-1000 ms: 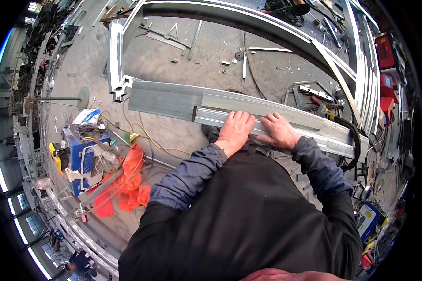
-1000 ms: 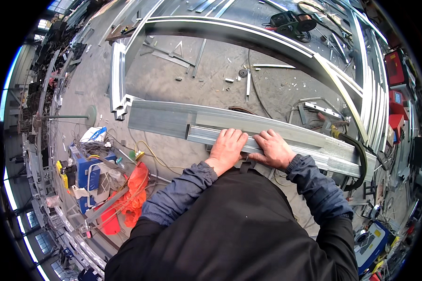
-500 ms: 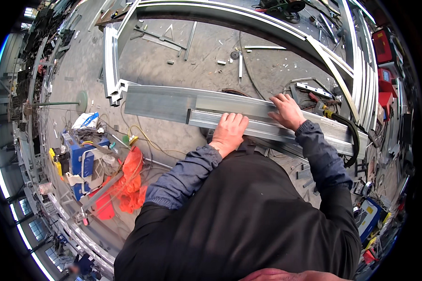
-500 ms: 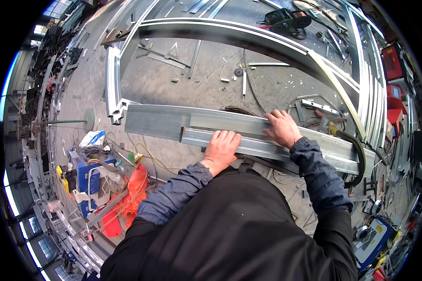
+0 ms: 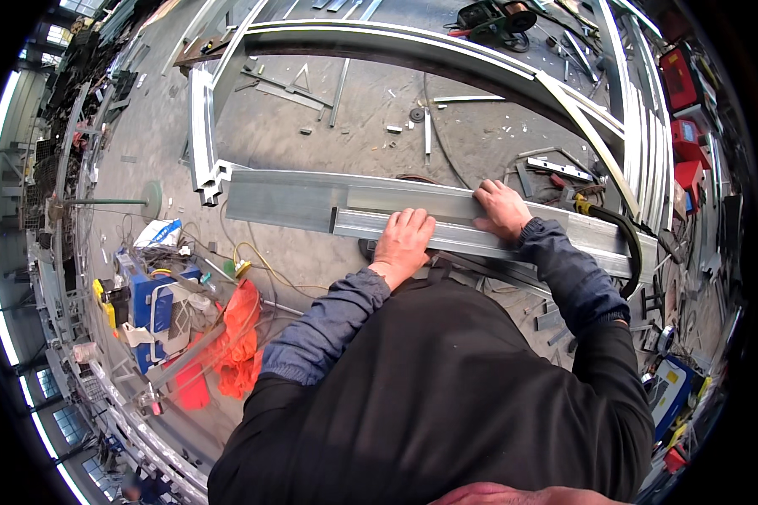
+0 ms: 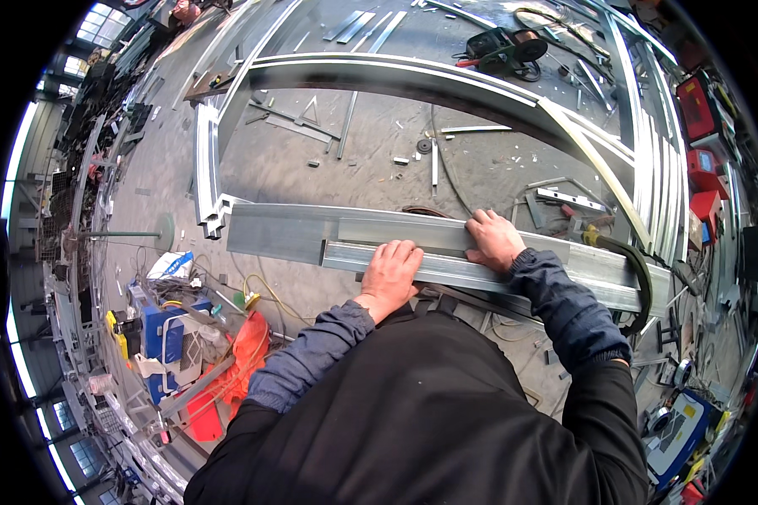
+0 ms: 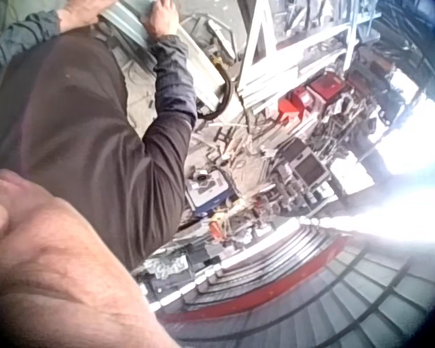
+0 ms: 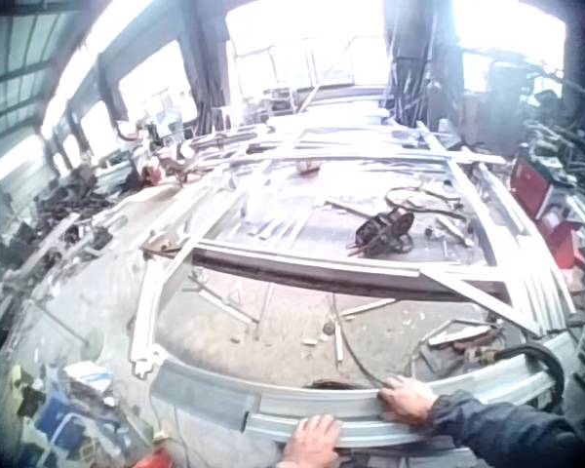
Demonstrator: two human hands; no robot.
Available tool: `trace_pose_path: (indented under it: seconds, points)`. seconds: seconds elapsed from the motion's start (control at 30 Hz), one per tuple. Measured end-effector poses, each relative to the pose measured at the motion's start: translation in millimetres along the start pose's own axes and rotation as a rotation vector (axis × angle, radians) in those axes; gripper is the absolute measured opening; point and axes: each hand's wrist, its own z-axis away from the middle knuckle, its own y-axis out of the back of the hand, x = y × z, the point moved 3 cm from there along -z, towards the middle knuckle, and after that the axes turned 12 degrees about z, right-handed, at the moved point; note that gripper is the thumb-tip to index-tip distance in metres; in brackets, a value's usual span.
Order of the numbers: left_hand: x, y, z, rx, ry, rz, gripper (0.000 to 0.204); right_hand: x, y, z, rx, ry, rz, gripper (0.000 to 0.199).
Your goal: The person aligns and welds metal frame components using a handheld welding torch. They repeatedly position the pieces, weld along seams, and adjust the frame orientation to complete the assembly.
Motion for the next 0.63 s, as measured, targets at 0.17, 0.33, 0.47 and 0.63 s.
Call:
trace_pose_path:
  seconds: [0.17,0.33,0.47,0.63]
  points:
    - [-2.5,-3.7,2.7,0.026,-0.015,0.018,0.080,1.2,9.4,5.0,0.021,-0.016,-0.060,0.060]
    - [-1.1,-4.6,5.5,0.044,-0.025,-0.006,0.082,2.4,21.9,1.1,-0.078,-0.037,-0.148,0.069]
    - [-4.5,-8.1,5.6,0.002,-0.006,-0.009,0.089,12.1,14.9,-1.8,-0.163,-0.035,-0.223,0.070]
    - [-7.6,-11.2,10.4,-0.046,-0.016,-0.009,0.094,10.1,21.7,2.2,-0.265,0.013,-0.228,0.061]
